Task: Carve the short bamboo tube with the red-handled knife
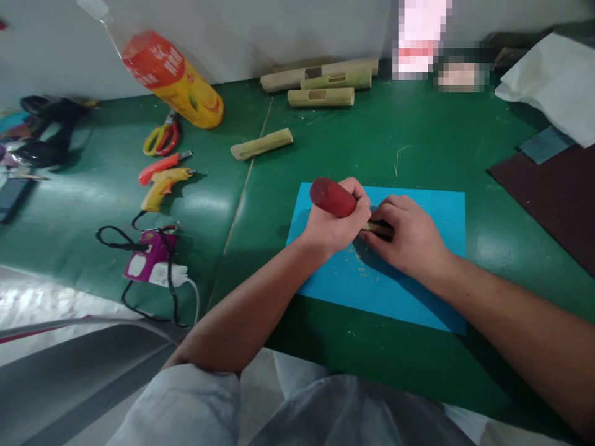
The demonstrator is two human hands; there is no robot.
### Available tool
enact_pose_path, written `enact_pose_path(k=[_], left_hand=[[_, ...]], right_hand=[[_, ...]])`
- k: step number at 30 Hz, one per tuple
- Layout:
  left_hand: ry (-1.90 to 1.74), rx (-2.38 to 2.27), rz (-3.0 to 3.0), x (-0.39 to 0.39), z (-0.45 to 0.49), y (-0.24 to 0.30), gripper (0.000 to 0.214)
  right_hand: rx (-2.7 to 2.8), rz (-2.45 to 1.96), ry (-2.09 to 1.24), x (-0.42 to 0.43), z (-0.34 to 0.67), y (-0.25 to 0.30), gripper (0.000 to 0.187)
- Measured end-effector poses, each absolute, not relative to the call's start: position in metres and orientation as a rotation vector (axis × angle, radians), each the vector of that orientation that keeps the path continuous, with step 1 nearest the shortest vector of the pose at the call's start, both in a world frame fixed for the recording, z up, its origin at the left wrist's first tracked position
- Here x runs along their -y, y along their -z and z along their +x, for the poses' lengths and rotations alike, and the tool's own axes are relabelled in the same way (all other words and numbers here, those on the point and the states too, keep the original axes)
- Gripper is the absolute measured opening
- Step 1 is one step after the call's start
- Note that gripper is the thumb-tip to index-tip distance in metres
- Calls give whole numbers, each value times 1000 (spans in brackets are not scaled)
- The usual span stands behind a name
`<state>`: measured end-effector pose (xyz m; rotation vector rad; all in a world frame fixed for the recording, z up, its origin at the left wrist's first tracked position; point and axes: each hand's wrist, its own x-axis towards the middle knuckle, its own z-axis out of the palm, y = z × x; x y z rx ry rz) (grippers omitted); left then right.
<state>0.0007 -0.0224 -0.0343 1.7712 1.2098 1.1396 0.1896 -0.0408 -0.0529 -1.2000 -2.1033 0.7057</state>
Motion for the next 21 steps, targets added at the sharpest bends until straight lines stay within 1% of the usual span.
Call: enact_pose_path(k=[5,9,10,12,17,21], left_hand=[[-1231,-1236,1852,20,-1,38,31],[-1443,-1171,1861,20,0,43,13],[-1503,-1145,1855,20,-1,44,11],[-1563,-1058,1891,21,-3,44,16],[-1494,-861,2002,23,-12,42,40],[-1539,-993,1939,24,-13,46,47]], right_hand=[[2110,-1213,-707,41,189,51,13],[2123,-1223,-705,42,189,50,14],[2130,-1224,-704,42,189,50,14],[2146,-1227,-702,42,189,49,14],[2174,-1205,-653,44,187,50,10],[2163,-1208,-677,44,185,51,12]])
